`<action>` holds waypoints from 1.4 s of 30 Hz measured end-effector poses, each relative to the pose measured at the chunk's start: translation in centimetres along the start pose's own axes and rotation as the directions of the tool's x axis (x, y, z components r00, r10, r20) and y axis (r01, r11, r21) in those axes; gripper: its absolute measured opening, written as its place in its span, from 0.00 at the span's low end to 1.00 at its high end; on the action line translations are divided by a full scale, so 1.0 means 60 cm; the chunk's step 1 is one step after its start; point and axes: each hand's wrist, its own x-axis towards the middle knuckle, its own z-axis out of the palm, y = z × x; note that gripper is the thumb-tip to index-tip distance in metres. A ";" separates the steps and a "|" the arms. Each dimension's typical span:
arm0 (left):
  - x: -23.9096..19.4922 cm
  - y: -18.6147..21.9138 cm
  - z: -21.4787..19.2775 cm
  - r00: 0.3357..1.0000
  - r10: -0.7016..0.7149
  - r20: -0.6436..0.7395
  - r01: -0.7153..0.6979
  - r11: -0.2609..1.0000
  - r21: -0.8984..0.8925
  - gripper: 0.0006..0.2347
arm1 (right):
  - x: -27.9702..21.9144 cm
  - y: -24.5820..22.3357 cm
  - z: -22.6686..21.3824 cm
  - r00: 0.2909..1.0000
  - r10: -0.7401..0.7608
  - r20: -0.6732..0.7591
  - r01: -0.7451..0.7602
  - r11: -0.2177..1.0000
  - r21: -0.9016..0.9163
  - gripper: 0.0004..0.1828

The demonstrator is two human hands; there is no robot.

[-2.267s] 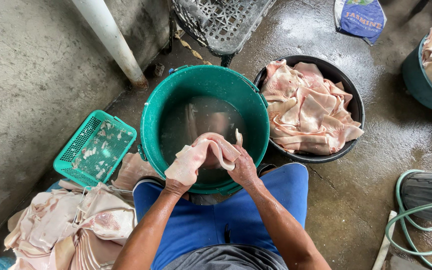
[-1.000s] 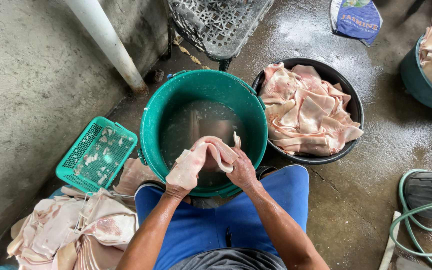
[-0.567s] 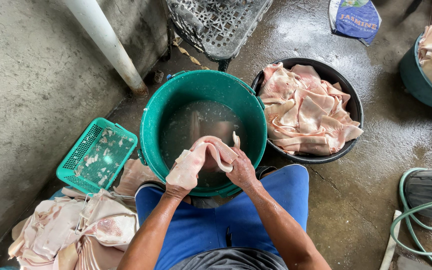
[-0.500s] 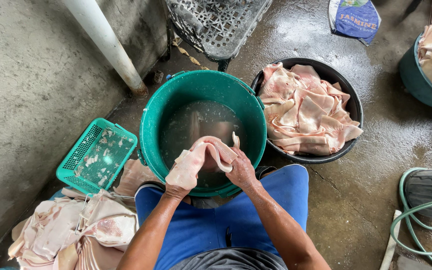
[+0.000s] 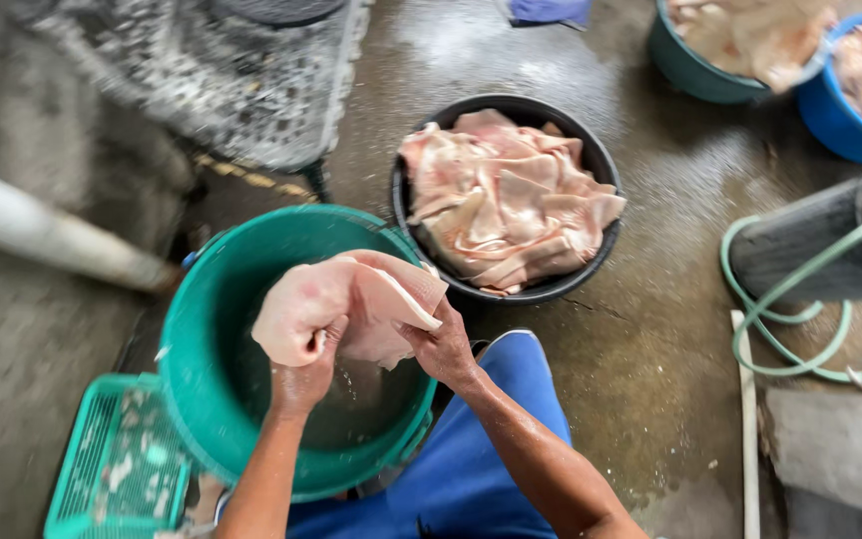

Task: The person washes pieces of pork skin in a bucket of water by hand, rinses them with a hose, and sorts them into different basins.

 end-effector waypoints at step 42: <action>0.229 -0.067 0.273 0.990 -0.138 -0.019 0.136 0.986 -0.102 0.09 | 0.244 0.110 -0.244 0.944 0.187 -0.272 -0.157 0.979 0.127 0.15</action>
